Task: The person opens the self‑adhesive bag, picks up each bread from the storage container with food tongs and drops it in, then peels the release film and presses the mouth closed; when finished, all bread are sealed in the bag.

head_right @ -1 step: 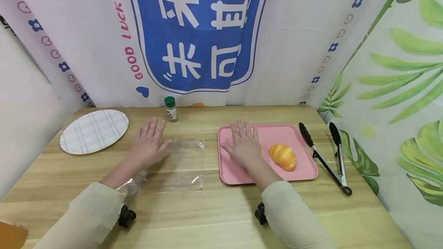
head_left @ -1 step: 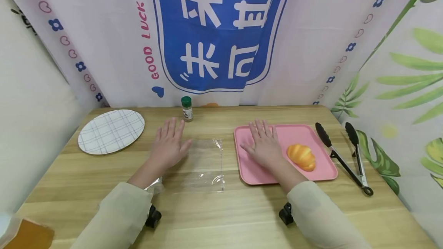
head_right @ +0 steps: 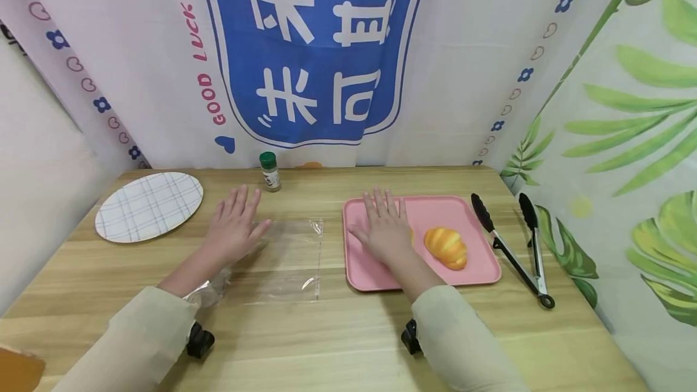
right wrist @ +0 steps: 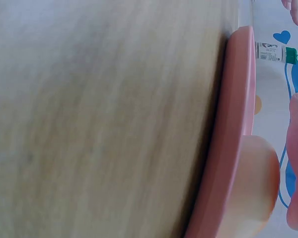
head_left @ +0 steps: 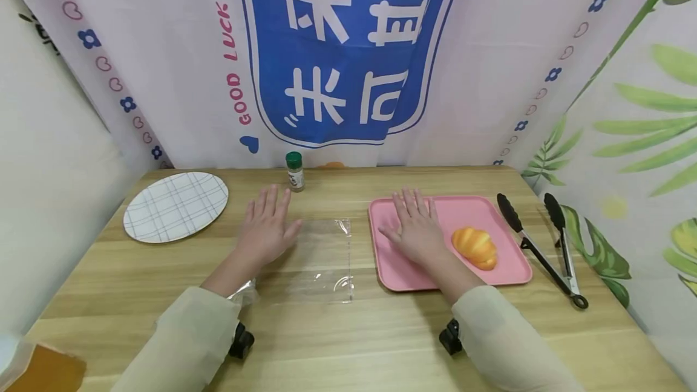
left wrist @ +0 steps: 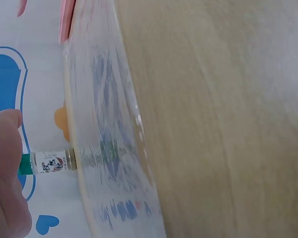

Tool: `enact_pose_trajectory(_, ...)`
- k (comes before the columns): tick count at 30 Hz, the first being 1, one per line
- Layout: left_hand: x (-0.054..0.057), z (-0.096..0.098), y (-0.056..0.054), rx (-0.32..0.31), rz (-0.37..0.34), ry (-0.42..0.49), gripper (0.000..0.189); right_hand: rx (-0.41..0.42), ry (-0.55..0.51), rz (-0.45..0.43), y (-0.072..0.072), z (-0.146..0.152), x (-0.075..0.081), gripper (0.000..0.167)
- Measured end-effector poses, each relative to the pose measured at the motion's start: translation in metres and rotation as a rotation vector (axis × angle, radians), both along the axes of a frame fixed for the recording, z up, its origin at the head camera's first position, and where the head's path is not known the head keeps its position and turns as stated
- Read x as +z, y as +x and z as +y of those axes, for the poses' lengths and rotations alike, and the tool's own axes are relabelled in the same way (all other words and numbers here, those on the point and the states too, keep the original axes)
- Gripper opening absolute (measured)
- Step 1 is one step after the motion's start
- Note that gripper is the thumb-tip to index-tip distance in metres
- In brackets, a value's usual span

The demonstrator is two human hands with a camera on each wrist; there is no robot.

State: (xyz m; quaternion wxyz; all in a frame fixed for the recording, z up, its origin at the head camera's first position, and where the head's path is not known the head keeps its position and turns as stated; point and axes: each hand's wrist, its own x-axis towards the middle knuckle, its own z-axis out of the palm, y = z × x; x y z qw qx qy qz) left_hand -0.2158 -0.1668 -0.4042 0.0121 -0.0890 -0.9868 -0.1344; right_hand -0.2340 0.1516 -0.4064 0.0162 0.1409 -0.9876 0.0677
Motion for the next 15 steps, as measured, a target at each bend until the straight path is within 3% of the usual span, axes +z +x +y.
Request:
enact_pose_trajectory(6,0.001,-0.004,0.001,0.005,0.018,0.016,0.075,0.015,-0.012,0.036,-0.001,-0.003,0.003,0.08)
enact_pose_trajectory(9,0.001,-0.005,0.003,-0.004,0.024,0.006,0.074,0.04,-0.068,0.064,0.002,-0.007,0.005,0.078)
enact_pose_trajectory(12,-0.003,-0.005,0.008,-0.047,0.018,0.013,0.073,0.073,-0.168,0.054,0.008,-0.013,0.007,0.074)
enact_pose_trajectory(15,-0.01,-0.002,0.014,-0.134,0.016,0.062,0.068,0.121,-0.256,0.003,0.016,-0.024,0.006,0.068)
